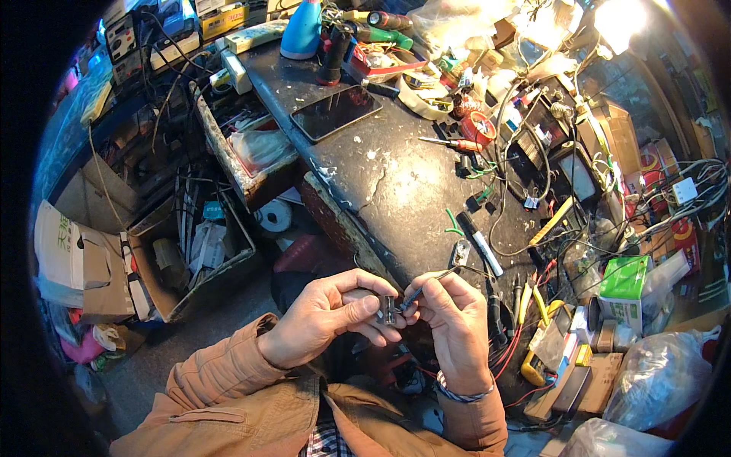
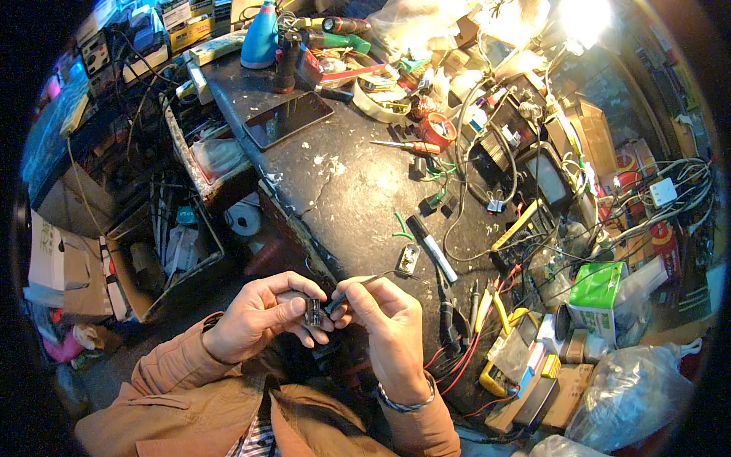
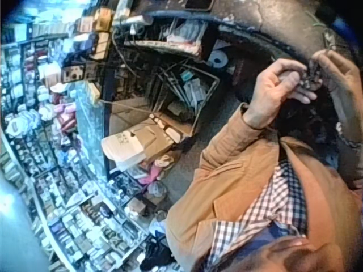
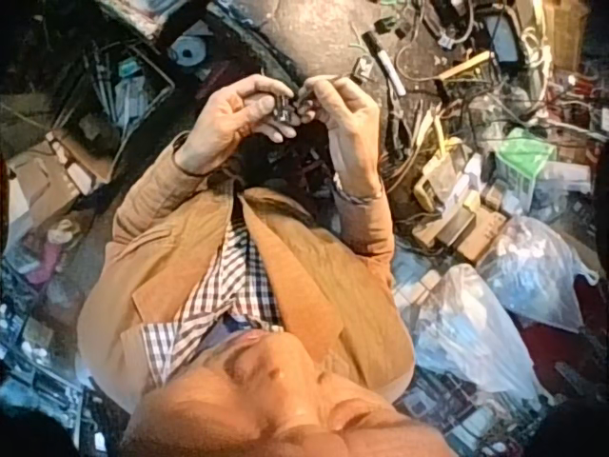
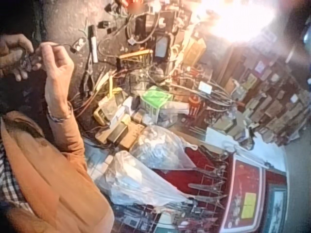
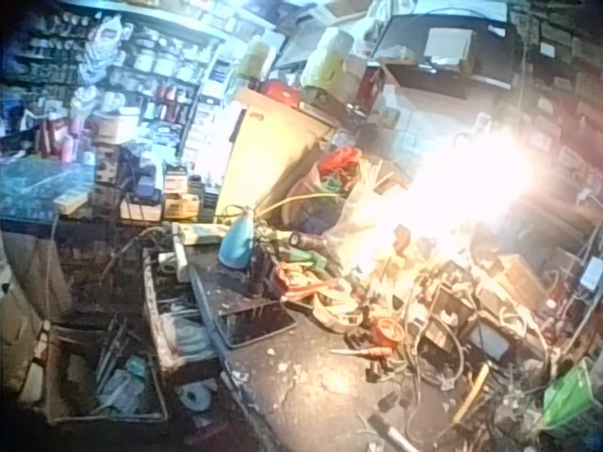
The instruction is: The person repairs a small black electronic component by soldering wires, applying adhesive, and using a screwdriver to adjust internal parts. The person handles wires, a soldering iron, a tube of adhesive, and a screwdriver on a cluttered workbench.
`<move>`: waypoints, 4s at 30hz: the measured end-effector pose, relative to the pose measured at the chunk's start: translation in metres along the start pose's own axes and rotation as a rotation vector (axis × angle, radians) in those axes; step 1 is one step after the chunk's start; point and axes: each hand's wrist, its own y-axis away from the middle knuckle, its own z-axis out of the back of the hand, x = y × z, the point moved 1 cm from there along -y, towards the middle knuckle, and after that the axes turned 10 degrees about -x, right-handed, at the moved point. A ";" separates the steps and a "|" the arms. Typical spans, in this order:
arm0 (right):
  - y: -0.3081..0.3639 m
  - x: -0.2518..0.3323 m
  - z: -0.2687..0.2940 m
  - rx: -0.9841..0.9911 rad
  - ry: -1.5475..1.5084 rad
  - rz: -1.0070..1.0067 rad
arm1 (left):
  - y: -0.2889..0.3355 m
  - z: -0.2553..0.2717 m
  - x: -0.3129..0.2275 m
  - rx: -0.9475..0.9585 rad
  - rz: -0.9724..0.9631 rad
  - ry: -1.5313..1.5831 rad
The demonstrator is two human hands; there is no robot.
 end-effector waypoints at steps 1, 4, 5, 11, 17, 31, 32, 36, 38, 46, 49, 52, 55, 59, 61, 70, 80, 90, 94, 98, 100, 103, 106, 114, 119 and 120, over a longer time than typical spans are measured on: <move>0.000 0.000 0.000 -0.004 0.003 0.000 | -0.001 0.000 0.000 -0.010 0.019 0.003; -0.001 0.000 0.001 -0.012 0.007 0.003 | -0.002 0.001 0.001 -0.003 0.017 -0.013; -0.001 -0.001 0.002 0.001 -0.013 0.001 | -0.002 0.001 0.002 0.007 0.007 -0.013; -0.004 -0.003 0.005 0.023 0.067 0.025 | -0.004 0.006 0.004 -0.010 -0.100 -0.114; 0.007 0.000 -0.001 0.031 0.190 0.068 | 0.001 0.004 0.004 -0.083 -0.178 -0.116; 0.018 0.005 -0.007 0.048 0.320 0.079 | 0.005 0.000 0.002 -0.144 -0.288 -0.273; 0.018 0.004 -0.007 0.046 0.311 0.081 | 0.004 0.001 0.001 -0.126 -0.282 -0.255; 0.019 -0.002 -0.011 0.023 0.287 0.204 | -0.001 0.006 0.000 -0.101 -0.276 -0.199; 0.019 -0.004 -0.013 0.017 0.463 0.376 | -0.004 0.007 0.001 -0.110 -0.296 -0.197; 0.020 -0.004 -0.016 -0.118 0.802 0.889 | 0.002 -0.004 -0.002 -0.208 -0.741 -0.544; 0.020 -0.005 -0.016 -0.141 0.820 0.969 | 0.001 -0.002 -0.012 -0.146 -1.079 -0.864; 0.021 -0.006 -0.015 -0.145 0.848 1.036 | 0.003 -0.002 -0.014 -0.162 -1.123 -0.954; 0.021 -0.006 -0.014 -0.157 0.865 1.058 | 0.002 0.000 -0.015 -0.124 -1.162 -1.000; 0.022 -0.009 -0.014 -0.167 0.841 1.095 | 0.003 0.001 -0.016 -0.101 -1.179 -1.047; 0.021 -0.011 -0.012 -0.142 0.841 1.135 | 0.004 0.000 -0.016 -0.107 -1.151 -1.060; 0.020 -0.012 -0.009 -0.115 0.952 1.177 | 0.003 -0.005 -0.015 -0.163 -1.067 -1.065; 0.017 -0.014 -0.009 -0.070 0.959 1.166 | 0.001 -0.002 -0.020 -0.104 -1.061 -1.095; 0.015 -0.013 -0.008 -0.042 0.966 1.139 | -0.001 -0.001 -0.016 -0.127 -1.050 -1.096; 0.015 -0.012 -0.007 -0.044 0.974 1.130 | -0.002 0.000 -0.016 -0.116 -1.064 -1.091; 0.016 -0.011 -0.008 -0.090 0.913 1.182 | -0.004 -0.004 -0.015 -0.152 -1.085 -0.991; 0.017 -0.012 -0.008 -0.115 0.865 1.161 | -0.005 -0.005 -0.016 -0.176 -1.016 -0.922; 0.017 -0.014 -0.007 -0.133 0.780 1.114 | -0.006 -0.004 -0.016 -0.165 -0.960 -0.854; 0.016 -0.015 -0.007 -0.137 0.778 1.111 | -0.009 -0.002 -0.015 -0.152 -0.967 -0.827; 0.007 0.018 0.003 -0.183 1.033 1.055 | -0.052 -0.018 -0.031 -0.393 -0.894 -0.834; 0.002 0.058 0.028 -0.149 1.199 0.875 | -0.120 -0.022 -0.041 -0.512 -1.209 -1.078; 0.001 0.064 0.032 -0.154 1.216 0.876 | -0.127 -0.021 -0.037 -0.508 -1.213 -1.112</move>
